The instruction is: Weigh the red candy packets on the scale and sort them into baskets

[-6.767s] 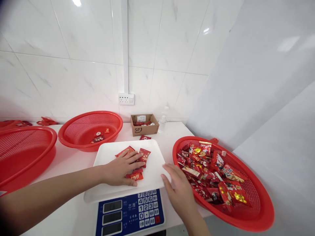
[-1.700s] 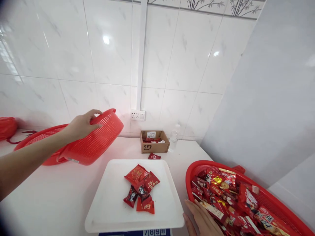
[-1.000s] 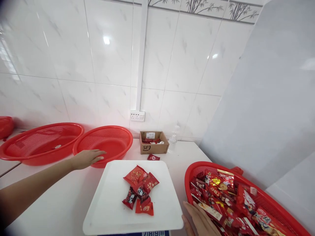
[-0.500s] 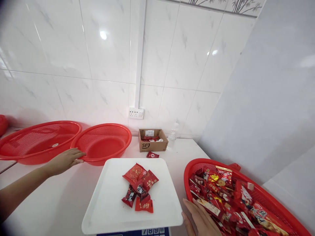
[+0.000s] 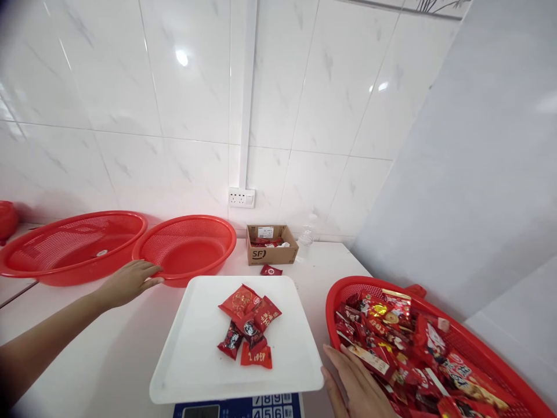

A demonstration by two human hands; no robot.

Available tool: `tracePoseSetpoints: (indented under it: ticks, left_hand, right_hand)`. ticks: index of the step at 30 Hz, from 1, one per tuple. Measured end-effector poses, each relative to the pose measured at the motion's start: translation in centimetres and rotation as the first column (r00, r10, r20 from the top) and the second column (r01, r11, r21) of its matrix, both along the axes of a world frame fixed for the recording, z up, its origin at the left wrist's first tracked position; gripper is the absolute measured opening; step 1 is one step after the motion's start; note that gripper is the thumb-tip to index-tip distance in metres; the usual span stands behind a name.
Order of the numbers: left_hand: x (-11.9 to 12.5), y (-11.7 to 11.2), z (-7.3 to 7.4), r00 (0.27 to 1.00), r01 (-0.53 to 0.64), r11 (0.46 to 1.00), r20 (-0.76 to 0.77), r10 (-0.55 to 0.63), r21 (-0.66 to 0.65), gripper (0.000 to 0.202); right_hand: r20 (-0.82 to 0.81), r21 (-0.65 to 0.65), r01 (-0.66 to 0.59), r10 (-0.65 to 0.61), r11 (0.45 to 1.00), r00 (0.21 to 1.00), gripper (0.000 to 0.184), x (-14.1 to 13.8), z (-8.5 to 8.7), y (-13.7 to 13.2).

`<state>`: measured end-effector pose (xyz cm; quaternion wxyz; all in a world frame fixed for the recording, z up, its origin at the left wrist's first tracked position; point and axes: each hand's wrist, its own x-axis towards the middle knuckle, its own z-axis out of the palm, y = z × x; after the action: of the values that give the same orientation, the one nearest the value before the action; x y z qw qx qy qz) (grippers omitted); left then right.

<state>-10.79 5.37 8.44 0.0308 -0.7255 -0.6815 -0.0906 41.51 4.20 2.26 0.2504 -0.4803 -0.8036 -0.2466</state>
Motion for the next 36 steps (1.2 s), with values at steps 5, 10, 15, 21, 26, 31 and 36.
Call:
tracePoseSetpoints:
  ticks: [5, 10, 15, 21, 26, 31, 36]
  left_hand:
    - [4.1, -0.7, 0.7, 0.996, 0.032, 0.995, 0.078, -0.039, 0.09, 0.058]
    - [13.1, -1.6, 1.9, 0.902, 0.412, 0.911, 0.143, -0.408, 0.004, 0.056]
    - [19.2, -0.3, 2.1, 0.78, 0.625, 0.743, 0.149, -0.608, -0.239, 0.089]
    - [20.8, 1.1, 0.9, 0.787, 0.614, 0.77, 0.053, -0.615, -0.174, 0.06]
    - [20.6, 0.0, 0.5, 0.785, 0.607, 0.793, -0.123, -0.607, -0.041, 0.03]
    - [19.0, 0.9, 2.3, 0.916, 0.4, 0.915, -0.033, -0.399, 0.043, 0.025]
    - [15.7, 2.8, 5.7, 0.99, 0.113, 0.983, 0.069, -0.124, 0.146, 0.038]
  right_hand:
    - [-0.034, -0.008, 0.025, -0.025, 1.0, 0.999, 0.041, -0.4, 0.3, -0.4]
    - [-0.086, -0.104, 0.056, -0.066, 0.993, 0.994, 0.039, -1.0, 0.6, -0.8]
    - [-0.091, -0.15, 0.078, -0.092, 0.986, 0.992, 0.039, -1.2, 0.9, -1.1]
    - [-0.088, -0.149, 0.063, -0.077, 0.987, 0.993, 0.036, -1.2, 0.8, -1.1]
    - [-0.11, -0.147, 0.06, -0.077, 0.987, 0.991, 0.038, -1.3, 0.7, -0.9]
    - [-0.116, -0.149, 0.062, -0.08, 0.987, 0.99, 0.037, -1.2, 0.7, -0.8]
    - [-0.114, -0.138, 0.053, -0.069, 0.989, 0.991, 0.038, -1.2, 0.7, -0.9]
